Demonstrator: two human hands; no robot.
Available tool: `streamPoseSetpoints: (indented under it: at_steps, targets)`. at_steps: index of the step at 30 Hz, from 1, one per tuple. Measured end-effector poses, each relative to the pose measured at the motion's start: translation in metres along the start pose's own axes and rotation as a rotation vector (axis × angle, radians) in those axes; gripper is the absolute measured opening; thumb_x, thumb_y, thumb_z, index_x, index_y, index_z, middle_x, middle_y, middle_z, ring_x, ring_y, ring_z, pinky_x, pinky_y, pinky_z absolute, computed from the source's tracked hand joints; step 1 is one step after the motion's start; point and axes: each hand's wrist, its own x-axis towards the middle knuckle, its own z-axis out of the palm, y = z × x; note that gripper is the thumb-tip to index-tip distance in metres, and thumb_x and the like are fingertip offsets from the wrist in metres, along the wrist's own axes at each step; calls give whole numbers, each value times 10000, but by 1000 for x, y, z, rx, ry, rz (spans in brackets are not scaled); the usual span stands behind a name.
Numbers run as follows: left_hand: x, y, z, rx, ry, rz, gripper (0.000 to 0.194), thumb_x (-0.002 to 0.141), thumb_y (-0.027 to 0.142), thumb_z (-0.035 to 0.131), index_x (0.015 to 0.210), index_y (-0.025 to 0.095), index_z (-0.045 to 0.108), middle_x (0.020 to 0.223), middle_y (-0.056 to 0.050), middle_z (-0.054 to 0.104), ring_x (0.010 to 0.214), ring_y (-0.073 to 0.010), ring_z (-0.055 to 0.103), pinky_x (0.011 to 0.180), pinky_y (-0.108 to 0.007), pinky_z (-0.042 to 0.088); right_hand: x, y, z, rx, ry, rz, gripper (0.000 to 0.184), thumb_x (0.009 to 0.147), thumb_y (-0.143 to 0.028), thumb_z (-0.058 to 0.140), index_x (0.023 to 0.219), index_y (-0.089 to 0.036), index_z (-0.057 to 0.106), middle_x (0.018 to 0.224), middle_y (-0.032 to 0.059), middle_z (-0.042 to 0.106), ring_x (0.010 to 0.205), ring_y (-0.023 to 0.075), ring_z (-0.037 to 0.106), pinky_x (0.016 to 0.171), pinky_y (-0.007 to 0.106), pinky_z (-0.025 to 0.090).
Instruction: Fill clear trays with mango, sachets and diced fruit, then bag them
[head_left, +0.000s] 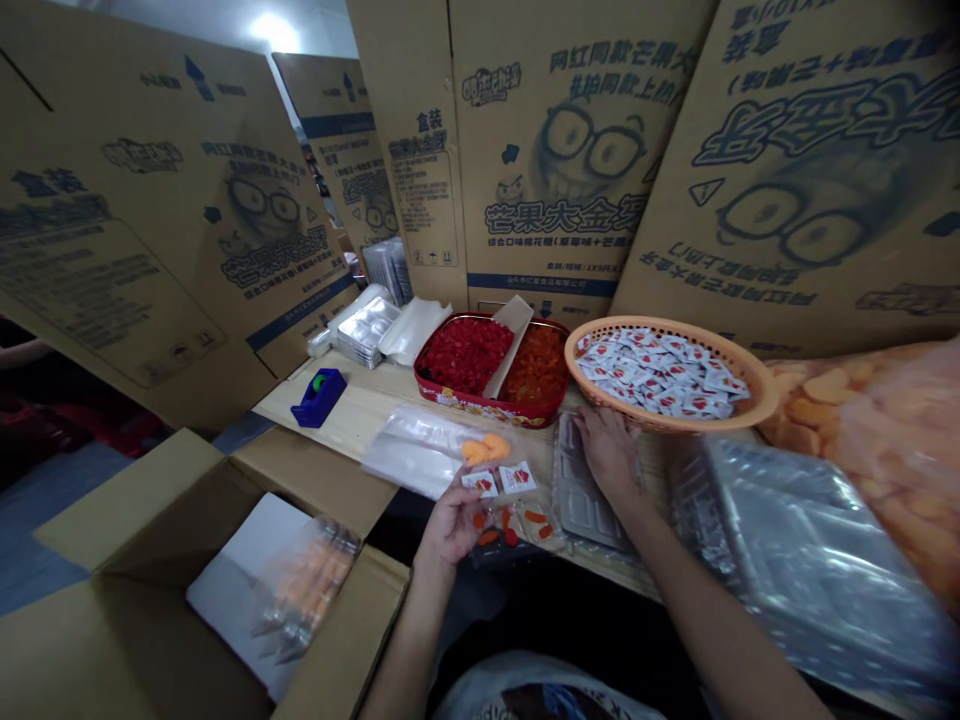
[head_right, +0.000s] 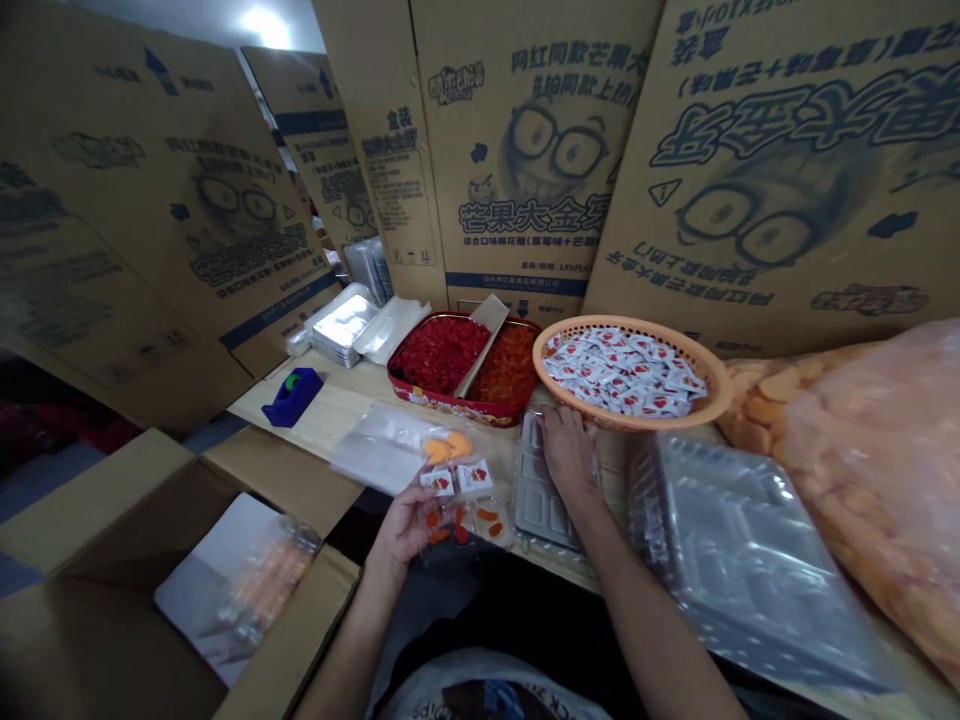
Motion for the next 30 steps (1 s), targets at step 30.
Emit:
streamPoseSetpoints:
  at_steps: [30]
  targets:
    - [-9, -23, 29, -79, -133, -60, 496, 699, 406, 697, 1127, 201, 552, 991, -78, 665, 854, -227, 648, 744, -367, 512, 8, -141, -56, 66, -222, -132, 316, 944, -335, 330, 978, -140, 577, 985, 134, 603, 935, 240, 516, 723, 321, 308]
